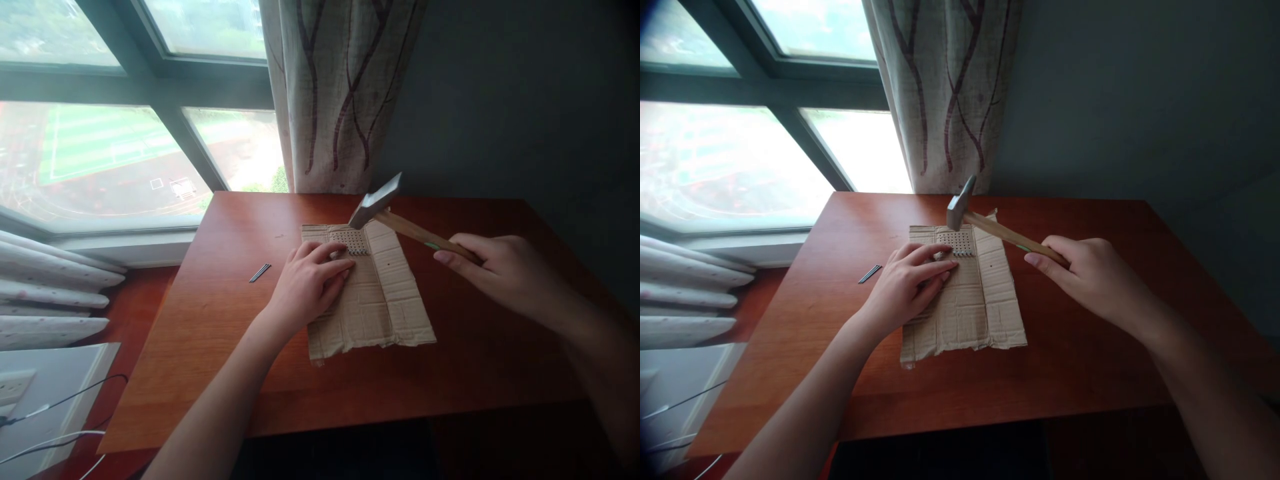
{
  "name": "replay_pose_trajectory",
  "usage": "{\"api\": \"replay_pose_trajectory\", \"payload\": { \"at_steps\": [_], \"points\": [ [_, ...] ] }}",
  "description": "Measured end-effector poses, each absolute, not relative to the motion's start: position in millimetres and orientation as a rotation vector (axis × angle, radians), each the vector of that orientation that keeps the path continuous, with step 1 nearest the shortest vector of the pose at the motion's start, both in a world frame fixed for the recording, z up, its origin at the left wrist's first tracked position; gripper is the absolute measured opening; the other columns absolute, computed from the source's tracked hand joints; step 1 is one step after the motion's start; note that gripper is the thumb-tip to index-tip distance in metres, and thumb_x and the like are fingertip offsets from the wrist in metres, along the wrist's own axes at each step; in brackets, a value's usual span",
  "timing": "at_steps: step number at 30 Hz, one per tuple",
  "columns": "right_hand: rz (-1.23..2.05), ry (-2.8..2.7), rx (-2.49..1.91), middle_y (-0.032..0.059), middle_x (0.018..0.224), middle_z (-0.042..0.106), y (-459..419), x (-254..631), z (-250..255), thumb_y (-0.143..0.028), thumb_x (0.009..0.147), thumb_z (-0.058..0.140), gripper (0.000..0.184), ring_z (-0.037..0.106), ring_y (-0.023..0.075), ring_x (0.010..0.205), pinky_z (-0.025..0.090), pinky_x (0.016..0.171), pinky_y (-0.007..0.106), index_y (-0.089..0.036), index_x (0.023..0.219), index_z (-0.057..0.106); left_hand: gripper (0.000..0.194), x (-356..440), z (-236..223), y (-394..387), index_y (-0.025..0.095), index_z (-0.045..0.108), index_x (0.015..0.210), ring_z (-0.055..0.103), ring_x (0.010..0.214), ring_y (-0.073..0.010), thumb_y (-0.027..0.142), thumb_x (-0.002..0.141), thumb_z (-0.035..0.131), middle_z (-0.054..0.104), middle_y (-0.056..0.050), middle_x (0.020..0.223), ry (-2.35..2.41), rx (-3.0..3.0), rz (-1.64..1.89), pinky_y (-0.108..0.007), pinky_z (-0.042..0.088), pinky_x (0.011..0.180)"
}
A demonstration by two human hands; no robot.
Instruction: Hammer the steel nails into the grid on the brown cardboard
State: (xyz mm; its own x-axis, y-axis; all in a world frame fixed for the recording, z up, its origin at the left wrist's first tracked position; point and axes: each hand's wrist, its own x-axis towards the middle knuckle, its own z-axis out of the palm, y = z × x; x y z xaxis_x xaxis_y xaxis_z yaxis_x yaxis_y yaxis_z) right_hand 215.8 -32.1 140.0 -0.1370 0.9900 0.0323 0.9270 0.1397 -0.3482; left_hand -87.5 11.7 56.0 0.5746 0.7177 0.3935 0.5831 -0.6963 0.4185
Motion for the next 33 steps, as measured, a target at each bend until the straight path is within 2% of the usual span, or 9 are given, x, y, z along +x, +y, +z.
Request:
{"api": "replay_pose_trajectory", "payload": {
  "at_steps": [4,6,9,12,15,18,25,33],
  "points": [
    [0.211,-1.739,-1.712,-0.0051,0.052,0.037,-22,213,108,-0.059,0.088,0.068,0.047,0.035,0.0108,0.048,0.025,0.048,0.029,-0.023,0.064,0.05,0.025,-87,56,11,0.025,0.075,0.117,0.062,0.111,-0.0268,0.027,0.1,0.057,0.069,-0.008,0.134,1.041,2.526,0.93,-0.048,0.052,0.095],
    [0.384,-1.433,-1.545,-0.0047,0.054,0.041,-11,208,87,-0.055,0.088,0.071,0.045,0.039,0.0106,0.046,0.027,0.044,0.028,-0.023,0.065,0.049,0.026,-89,59,12,0.023,0.073,0.119,0.063,0.111,-0.0259,0.024,0.098,0.058,0.069,-0.01,0.133,1.033,2.475,1.047,-0.046,0.053,0.096],
    [0.644,-1.193,-1.243,-0.0066,0.048,0.032,9,196,63,-0.057,0.091,0.066,0.052,0.032,0.0091,0.039,0.026,0.038,0.028,-0.024,0.06,0.04,0.024,-99,68,17,0.021,0.073,0.116,0.065,0.112,-0.0237,0.021,0.097,0.06,0.072,-0.009,0.124,1.103,2.371,1.225,-0.042,0.052,0.098],
    [0.685,-1.084,-1.067,-0.0079,0.046,0.028,26,186,50,-0.061,0.09,0.066,0.057,0.028,0.0077,0.035,0.023,0.034,0.026,-0.024,0.058,0.036,0.016,-122,74,24,0.021,0.074,0.105,0.069,0.095,-0.0198,0.024,0.095,0.062,0.076,-0.006,0.105,1.366,2.258,1.261,-0.033,0.054,0.085],
    [0.64,-1.021,-1.027,-0.0078,0.046,0.03,35,184,40,-0.063,0.089,0.066,0.059,0.03,0.0072,0.035,0.023,0.033,0.025,-0.024,0.058,0.034,0.012,-151,72,24,0.021,0.075,0.095,0.067,0.074,-0.016,0.028,0.092,0.065,0.074,-0.002,0.087,1.673,2.217,1.038,-0.028,0.05,0.069],
    [0.613,-0.993,-1.026,-0.008,0.046,0.029,37,189,30,-0.062,0.088,0.067,0.059,0.03,0.0067,0.035,0.024,0.032,0.024,-0.023,0.057,0.034,0.012,-175,60,19,0.022,0.075,0.089,0.066,0.07,-0.0158,0.029,0.09,0.064,0.073,0.0,0.082,1.865,2.245,0.733,-0.027,0.044,0.063],
    [0.624,-0.986,-1.05,-0.0078,0.045,0.03,34,191,17,-0.062,0.088,0.067,0.059,0.03,0.0073,0.036,0.022,0.032,0.024,-0.024,0.057,0.034,0.021,-186,37,7,0.024,0.073,0.092,0.068,0.077,-0.0197,0.035,0.094,0.056,0.074,-0.002,0.091,2.038,2.278,0.305,-0.029,0.036,0.06],
    [0.659,-0.963,-1.046,-0.0083,0.045,0.028,34,191,16,-0.061,0.088,0.067,0.061,0.029,0.0061,0.035,0.021,0.032,0.023,-0.022,0.055,0.033,0.026,-178,31,8,0.024,0.073,0.098,0.067,0.079,-0.0214,0.038,0.097,0.051,0.072,-0.003,0.102,2.113,2.335,0.153,-0.031,0.033,0.057]
  ]
}}
